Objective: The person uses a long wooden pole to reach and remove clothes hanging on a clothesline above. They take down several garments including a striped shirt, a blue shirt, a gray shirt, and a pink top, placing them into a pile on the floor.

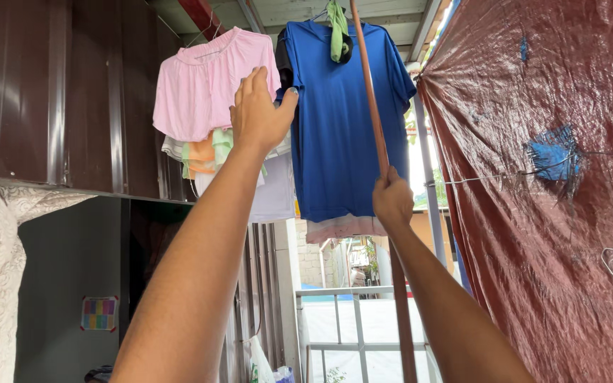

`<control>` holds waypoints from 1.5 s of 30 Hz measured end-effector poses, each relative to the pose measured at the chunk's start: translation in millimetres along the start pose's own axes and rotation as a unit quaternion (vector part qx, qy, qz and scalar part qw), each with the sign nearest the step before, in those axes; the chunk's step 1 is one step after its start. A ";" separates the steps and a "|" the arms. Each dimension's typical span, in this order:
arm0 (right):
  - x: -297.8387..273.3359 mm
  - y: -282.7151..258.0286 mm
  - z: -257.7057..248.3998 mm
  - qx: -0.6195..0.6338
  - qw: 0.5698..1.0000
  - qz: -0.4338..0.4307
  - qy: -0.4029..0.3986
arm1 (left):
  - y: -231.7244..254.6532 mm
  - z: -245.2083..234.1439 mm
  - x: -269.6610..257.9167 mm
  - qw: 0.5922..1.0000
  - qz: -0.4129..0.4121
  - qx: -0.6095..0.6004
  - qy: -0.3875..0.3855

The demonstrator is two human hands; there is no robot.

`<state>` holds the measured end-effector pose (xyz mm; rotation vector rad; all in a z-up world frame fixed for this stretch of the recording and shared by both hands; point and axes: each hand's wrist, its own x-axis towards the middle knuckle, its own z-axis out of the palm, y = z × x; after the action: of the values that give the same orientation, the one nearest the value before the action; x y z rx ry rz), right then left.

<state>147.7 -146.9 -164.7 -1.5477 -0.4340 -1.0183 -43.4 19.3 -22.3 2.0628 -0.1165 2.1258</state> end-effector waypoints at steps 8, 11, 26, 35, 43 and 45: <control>-24.1 10.2 0.6 0.037 0.999 0.024 -0.008 | 1.2 8.1 0.1 1.000 -0.002 -0.013 0.002; -51.5 20.8 -0.6 0.053 0.998 0.034 -0.016 | 0.6 10.3 -5.2 1.000 -0.019 -0.006 -0.011; -146.2 67.6 20.0 0.066 0.994 0.066 -0.055 | -2.1 -5.0 -14.6 0.998 -0.039 0.006 -0.039; -154.4 72.7 13.6 0.032 0.997 0.061 -0.042 | -12.0 -10.6 -17.8 0.999 -0.033 0.011 -0.026; -153.7 79.4 11.1 0.008 0.997 0.067 -0.040 | -8.1 -10.5 -16.9 0.998 -0.048 0.011 -0.042; -146.7 77.3 11.1 0.005 0.997 0.070 -0.042 | -7.8 -9.8 -16.8 0.998 -0.047 0.014 -0.046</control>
<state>128.9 -118.3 -327.3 -1.5938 -0.3825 -0.8446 -51.2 27.5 -39.9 2.1374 -0.0001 1.9903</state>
